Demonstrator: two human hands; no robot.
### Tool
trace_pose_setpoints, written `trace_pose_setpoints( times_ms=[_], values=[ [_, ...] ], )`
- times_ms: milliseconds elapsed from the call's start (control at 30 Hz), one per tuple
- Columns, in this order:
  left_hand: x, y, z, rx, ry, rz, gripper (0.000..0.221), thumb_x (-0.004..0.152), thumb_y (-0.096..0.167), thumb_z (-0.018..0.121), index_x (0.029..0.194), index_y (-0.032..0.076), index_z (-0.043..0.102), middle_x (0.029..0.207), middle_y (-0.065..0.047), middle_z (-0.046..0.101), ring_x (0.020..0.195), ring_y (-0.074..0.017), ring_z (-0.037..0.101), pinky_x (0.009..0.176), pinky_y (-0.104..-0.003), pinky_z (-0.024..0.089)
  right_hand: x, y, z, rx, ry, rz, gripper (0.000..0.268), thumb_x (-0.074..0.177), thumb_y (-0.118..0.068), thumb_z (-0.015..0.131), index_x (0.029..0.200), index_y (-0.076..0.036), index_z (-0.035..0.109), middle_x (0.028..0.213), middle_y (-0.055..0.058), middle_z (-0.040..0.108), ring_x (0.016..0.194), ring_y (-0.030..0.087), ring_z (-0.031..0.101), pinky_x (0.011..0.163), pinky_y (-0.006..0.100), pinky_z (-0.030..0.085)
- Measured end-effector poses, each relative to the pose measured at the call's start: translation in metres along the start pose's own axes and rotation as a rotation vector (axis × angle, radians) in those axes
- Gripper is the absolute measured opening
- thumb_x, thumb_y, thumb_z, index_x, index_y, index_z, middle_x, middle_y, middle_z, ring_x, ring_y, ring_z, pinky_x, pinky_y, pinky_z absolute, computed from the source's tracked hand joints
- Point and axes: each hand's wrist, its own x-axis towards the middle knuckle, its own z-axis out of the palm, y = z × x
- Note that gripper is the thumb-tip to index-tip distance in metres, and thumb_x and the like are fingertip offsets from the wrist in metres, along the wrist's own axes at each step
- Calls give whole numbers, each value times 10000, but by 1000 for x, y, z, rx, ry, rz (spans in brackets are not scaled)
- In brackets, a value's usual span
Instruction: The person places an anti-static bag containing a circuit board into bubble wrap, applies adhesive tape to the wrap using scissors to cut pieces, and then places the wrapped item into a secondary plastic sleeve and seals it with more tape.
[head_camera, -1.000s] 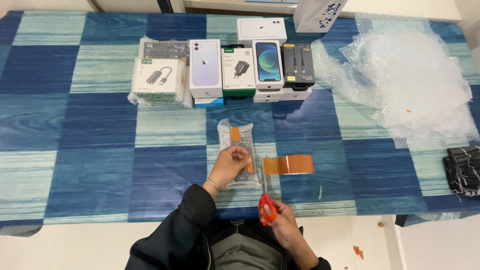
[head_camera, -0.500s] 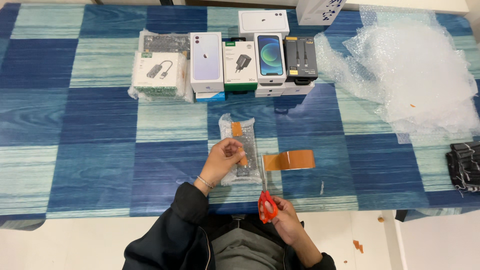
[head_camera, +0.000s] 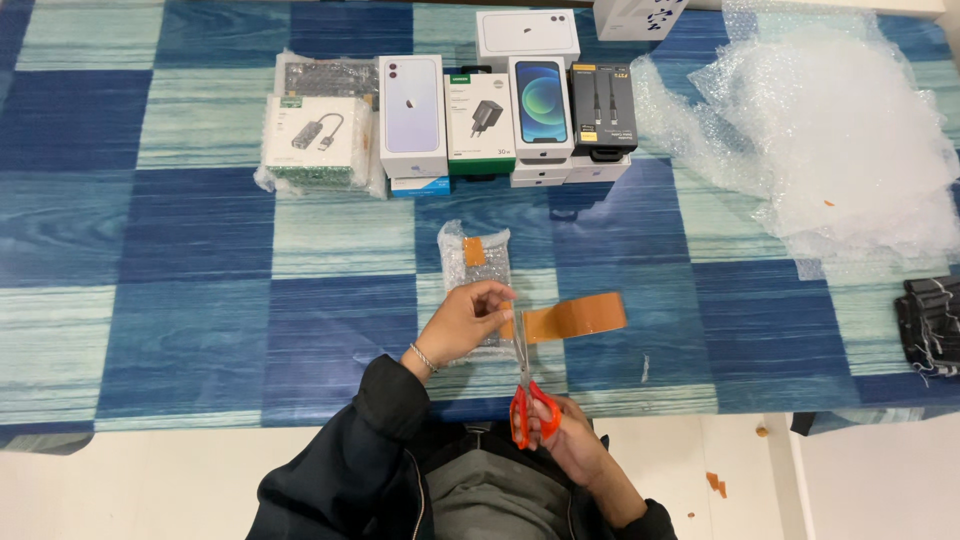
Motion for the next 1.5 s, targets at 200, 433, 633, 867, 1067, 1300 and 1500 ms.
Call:
trace_pose_setpoints(
  times_ms=[200, 433, 633, 867, 1067, 1300, 1500],
  values=[
    [4, 58, 23, 366, -231, -169, 440, 1020, 181, 594, 1459, 216, 582, 988, 3, 628, 779, -107, 568, 698, -245, 527, 3, 4, -6, 30, 39, 23, 327, 961, -269, 660, 1024, 47, 713, 856, 153, 716, 662, 204, 646, 518, 284, 433],
    [61, 31, 59, 104, -453, -251, 851, 909, 165, 723, 1622, 34, 278, 855, -84, 746, 749, -171, 710, 733, -297, 628, 10, 20, -25, 139, 93, 52, 264, 970, -253, 651, 974, 5, 711, 871, 196, 711, 677, 237, 638, 511, 317, 453],
    [79, 28, 71, 32, -438, -233, 467, 882, 94, 752, 1326, -16, 660, 870, -97, 752, 753, -163, 723, 713, -286, 634, 11, 19, -20, 165, 7, 55, 405, 964, -329, 627, 1088, 51, 695, 860, 191, 684, 634, 267, 637, 496, 315, 419],
    [89, 25, 78, -29, -434, -275, 712, 849, 87, 785, 1446, -140, 472, 775, -176, 768, 677, -179, 734, 666, -300, 644, -11, -32, 21, -125, -49, -18, 415, 961, -380, 630, 844, 16, 668, 693, 132, 667, 560, 176, 585, 492, 276, 364],
    [90, 33, 74, 98, -395, -275, 526, 882, 136, 765, 1342, -64, 606, 828, -103, 762, 690, -152, 705, 626, -298, 604, -11, -18, 17, -264, -62, 25, 334, 926, -305, 708, 971, 25, 717, 798, 100, 699, 624, 161, 634, 577, 265, 459],
    [115, 33, 58, 40, -320, -230, 763, 866, 171, 779, 1505, -81, 447, 936, -127, 780, 757, -182, 749, 741, -299, 627, -26, -40, -39, -566, 131, -69, 218, 877, -144, 794, 1067, -44, 756, 825, 31, 719, 758, 111, 647, 750, 256, 514],
    [115, 43, 61, 69, -380, -240, 751, 853, 217, 785, 1473, -87, 490, 983, -148, 791, 868, -190, 761, 775, -297, 631, -64, -110, -76, -984, 521, 97, 401, 823, -178, 762, 1223, -147, 759, 1077, 13, 801, 914, 150, 703, 811, 294, 541]
  ],
)
